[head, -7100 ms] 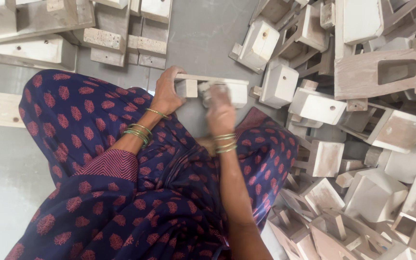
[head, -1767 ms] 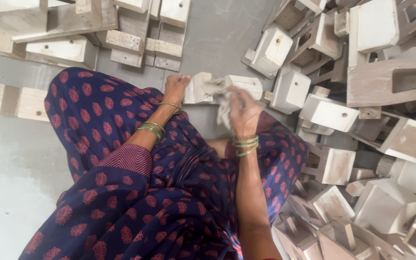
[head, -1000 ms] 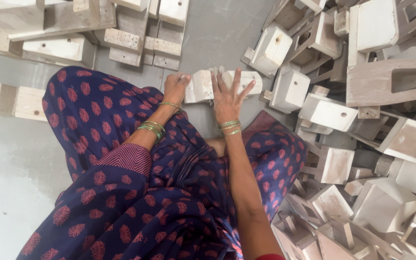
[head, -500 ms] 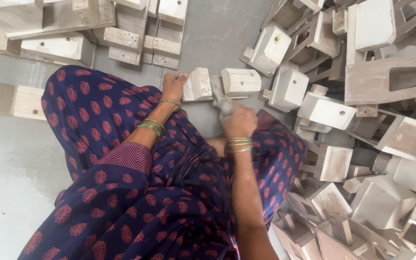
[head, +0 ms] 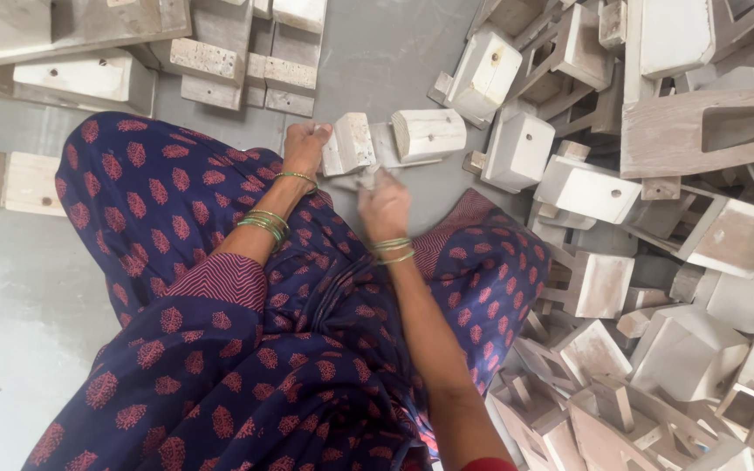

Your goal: The person sits on the floor among many wooden furniture parts and wipes each part with a cloth, picking up one block at a time, rubbing its surfaces, and setting it aside before taking the next piece.

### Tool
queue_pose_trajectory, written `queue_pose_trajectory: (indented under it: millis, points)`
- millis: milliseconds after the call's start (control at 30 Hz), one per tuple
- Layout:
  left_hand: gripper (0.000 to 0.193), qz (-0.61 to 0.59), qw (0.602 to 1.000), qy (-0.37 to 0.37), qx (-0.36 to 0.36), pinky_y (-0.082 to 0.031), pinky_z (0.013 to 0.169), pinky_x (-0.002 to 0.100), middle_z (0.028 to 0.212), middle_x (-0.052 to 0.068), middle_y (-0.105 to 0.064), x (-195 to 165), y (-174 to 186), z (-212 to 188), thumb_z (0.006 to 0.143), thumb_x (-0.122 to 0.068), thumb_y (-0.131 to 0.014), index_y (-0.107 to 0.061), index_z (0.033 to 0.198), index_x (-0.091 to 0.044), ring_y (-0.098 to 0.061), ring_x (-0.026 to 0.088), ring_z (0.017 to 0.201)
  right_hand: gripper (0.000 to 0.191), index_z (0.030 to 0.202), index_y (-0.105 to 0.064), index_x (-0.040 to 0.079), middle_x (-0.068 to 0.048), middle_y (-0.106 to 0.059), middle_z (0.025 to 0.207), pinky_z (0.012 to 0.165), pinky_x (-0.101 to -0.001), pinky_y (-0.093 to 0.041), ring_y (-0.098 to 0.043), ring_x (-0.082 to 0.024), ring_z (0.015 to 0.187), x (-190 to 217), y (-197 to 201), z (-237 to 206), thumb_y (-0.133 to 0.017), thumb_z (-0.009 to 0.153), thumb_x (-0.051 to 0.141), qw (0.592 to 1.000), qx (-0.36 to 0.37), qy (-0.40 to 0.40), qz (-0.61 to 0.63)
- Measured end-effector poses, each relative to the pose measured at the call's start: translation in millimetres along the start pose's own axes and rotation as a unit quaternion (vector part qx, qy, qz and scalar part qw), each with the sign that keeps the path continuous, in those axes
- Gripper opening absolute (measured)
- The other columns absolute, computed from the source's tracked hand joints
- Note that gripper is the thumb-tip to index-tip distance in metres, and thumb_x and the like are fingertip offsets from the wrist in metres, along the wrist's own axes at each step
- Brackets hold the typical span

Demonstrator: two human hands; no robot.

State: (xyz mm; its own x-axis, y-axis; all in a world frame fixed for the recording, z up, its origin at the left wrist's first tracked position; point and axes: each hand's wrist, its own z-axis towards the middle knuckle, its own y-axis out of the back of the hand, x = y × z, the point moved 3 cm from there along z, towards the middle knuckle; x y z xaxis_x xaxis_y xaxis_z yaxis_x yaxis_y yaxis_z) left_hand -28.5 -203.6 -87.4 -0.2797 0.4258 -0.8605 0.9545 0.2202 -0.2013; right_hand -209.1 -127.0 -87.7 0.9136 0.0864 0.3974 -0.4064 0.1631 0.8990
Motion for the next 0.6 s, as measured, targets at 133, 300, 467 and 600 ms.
queue_pose_trajectory:
  millis: [133,300,467,600]
  points:
    - [0.025,-0.045,0.999,-0.014,0.014,-0.057,0.056,0.032,0.086,0.011,-0.072,0,0,3,0.095,-0.015,-0.065,-0.071,0.102,0.009,-0.069,0.017,0.07,0.032,0.109,-0.073,0.007,-0.018,-0.075,0.1,0.085,-0.0449,-0.059,-0.072,-0.034,0.091,-6,31,15,-0.067,0.093,0.034,0.987,0.082,-0.06,0.123]
    - [0.025,-0.03,1.0,0.0,-0.007,-0.059,0.055,0.034,0.088,0.011,-0.072,-2,-3,0,0.095,-0.016,-0.065,-0.071,0.104,0.007,-0.07,0.017,0.071,0.036,0.107,-0.069,0.004,-0.024,-0.069,0.1,0.086,-0.0544,-0.05,-0.065,-0.044,0.094,-80,75,26,-0.068,0.086,0.033,0.977,-0.033,-0.198,-0.067]
    - [0.022,-0.03,0.999,0.035,0.004,-0.064,0.058,0.036,0.088,0.01,-0.072,-3,-5,-4,0.094,-0.015,-0.064,-0.069,0.104,0.005,-0.073,0.017,0.073,0.037,0.104,-0.064,0.0,-0.026,-0.067,0.102,0.086,-0.0557,-0.049,-0.062,-0.047,0.096,-88,39,32,-0.065,0.088,0.033,0.988,-0.005,-0.154,-0.009]
    - [0.022,-0.047,0.998,0.026,0.024,-0.062,0.056,0.036,0.086,0.01,-0.071,0,-4,-1,0.095,-0.015,-0.063,-0.069,0.101,0.005,-0.072,0.018,0.07,0.039,0.107,-0.066,-0.004,-0.028,-0.066,0.103,0.086,-0.0567,-0.049,-0.061,-0.045,0.096,-36,4,22,-0.069,0.094,0.033,0.999,0.023,-0.008,0.04]
